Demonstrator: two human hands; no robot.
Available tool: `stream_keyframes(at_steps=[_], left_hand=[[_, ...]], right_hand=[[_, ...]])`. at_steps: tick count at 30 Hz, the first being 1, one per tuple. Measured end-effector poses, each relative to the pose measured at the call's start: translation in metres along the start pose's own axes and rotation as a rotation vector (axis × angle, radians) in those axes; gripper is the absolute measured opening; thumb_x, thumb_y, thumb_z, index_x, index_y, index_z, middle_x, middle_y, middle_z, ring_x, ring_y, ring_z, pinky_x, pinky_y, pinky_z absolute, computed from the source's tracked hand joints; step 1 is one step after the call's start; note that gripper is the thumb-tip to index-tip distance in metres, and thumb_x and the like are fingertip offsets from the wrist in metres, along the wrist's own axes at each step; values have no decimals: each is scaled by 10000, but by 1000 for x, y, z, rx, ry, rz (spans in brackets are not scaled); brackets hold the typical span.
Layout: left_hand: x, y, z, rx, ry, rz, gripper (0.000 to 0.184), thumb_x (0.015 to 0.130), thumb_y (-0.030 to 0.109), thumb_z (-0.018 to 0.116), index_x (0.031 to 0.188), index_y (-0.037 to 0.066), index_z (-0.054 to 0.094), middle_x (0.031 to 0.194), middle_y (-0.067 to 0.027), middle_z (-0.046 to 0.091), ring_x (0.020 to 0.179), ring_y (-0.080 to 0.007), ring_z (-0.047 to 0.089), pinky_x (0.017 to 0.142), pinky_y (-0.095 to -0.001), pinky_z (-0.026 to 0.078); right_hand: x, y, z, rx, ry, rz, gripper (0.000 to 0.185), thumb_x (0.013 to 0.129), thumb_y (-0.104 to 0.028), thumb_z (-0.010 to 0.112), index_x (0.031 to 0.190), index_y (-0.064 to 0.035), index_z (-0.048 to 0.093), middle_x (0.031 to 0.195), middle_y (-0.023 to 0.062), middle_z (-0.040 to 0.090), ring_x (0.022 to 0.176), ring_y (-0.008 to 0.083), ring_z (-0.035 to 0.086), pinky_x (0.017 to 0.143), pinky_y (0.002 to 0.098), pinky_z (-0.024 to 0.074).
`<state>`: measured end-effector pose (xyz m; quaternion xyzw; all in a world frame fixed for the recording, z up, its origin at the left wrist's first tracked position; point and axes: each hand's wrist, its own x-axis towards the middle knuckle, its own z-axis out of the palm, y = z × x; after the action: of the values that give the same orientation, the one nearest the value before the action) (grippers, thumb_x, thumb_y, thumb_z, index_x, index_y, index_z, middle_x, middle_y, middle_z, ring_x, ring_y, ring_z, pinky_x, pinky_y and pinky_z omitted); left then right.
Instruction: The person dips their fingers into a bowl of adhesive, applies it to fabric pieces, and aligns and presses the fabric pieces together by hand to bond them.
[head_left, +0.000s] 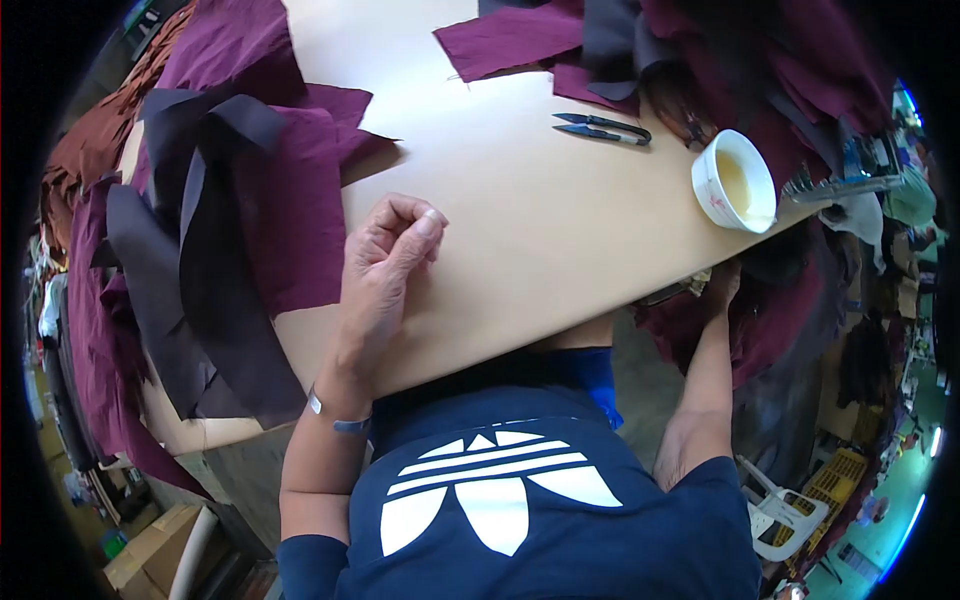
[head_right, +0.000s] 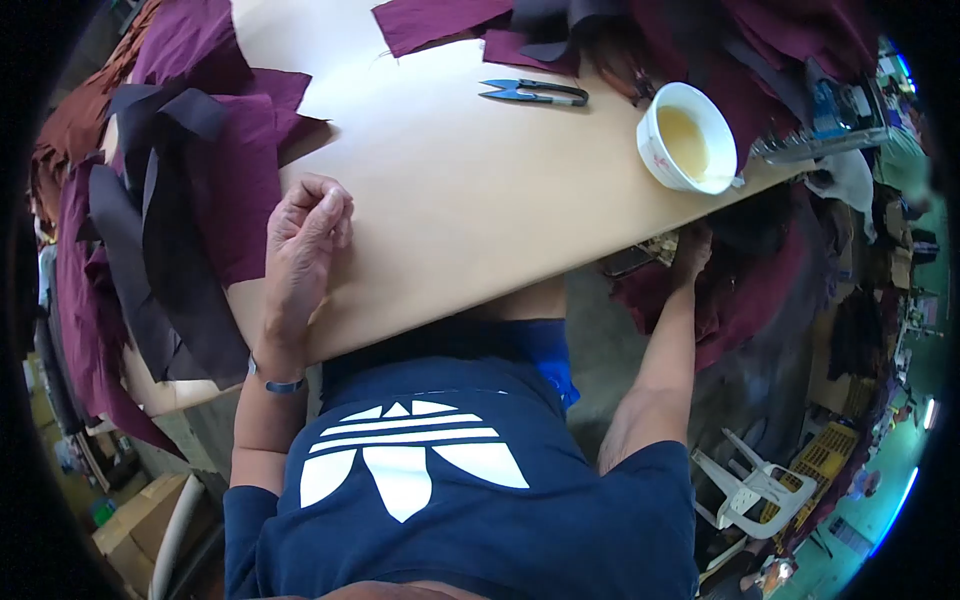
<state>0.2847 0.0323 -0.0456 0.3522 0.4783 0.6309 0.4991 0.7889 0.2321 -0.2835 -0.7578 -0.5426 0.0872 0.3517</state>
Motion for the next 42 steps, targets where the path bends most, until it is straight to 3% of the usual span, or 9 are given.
stream_keyframes(at_steps=[7,10,16,19,22,31,35,40,42], left_hand=[[0,2,1,17,-24,-41,145,888,205,574,874,63,552,757,29,523,661,-24,458,576,-160,359],[-1,2,2,-1,-57,-28,145,887,206,574,877,63,551,749,29,520,661,-27,458,580,-163,362],[-4,5,2,19,-54,-32,144,885,202,573,887,59,552,745,29,519,665,-32,465,582,-171,369],[-5,5,2,40,-49,-19,144,882,200,576,881,58,555,743,28,522,664,-32,468,578,-173,370],[-5,5,2,58,-55,-10,141,882,196,574,873,57,558,736,28,522,658,-31,468,576,-175,372],[-6,5,4,76,-76,-9,136,879,188,574,860,54,559,727,26,521,655,-32,465,573,-176,373],[-6,5,5,90,-94,-17,125,881,175,568,859,53,554,734,20,519,655,-33,453,577,-178,369],[-6,7,6,87,-96,-32,137,870,186,589,851,52,564,721,25,518,654,-32,459,579,-175,373],[-7,7,7,111,-92,-8,137,864,185,603,849,53,568,720,24,518,653,-32,456,581,-174,372]], right_hand=[[-19,-35,-9,-512,27,22,590,747,-387,646,1228,-124,428,1248,98,448,1203,336,362,898,584,323],[-23,-45,-8,-545,65,65,544,759,-388,621,1201,-121,450,1189,100,476,1163,327,400,890,561,337],[-25,-31,1,-720,76,-220,481,793,-354,546,1194,-107,452,1195,93,469,1112,303,430,835,513,355],[-38,-52,-2,-696,107,-121,436,799,-326,531,1172,-107,474,1169,85,499,1089,298,448,825,504,352],[-36,-34,4,-572,115,-299,380,800,-309,525,1134,-129,517,1132,66,537,1073,279,463,846,492,332],[-31,-44,-1,-767,-62,-371,334,812,-267,496,1121,-164,567,1203,16,535,1131,224,452,848,483,301],[-21,-9,8,-848,-51,-413,332,810,-276,500,1113,-162,573,1202,4,538,1125,216,453,854,489,294],[-43,-53,-8,-986,-186,-326,406,773,-301,563,1148,-149,554,1160,48,568,1112,232,455,896,496,284],[-52,-52,-9,-822,-53,-389,455,748,-312,607,1167,-149,540,1158,62,572,1116,252,459,911,513,280]])
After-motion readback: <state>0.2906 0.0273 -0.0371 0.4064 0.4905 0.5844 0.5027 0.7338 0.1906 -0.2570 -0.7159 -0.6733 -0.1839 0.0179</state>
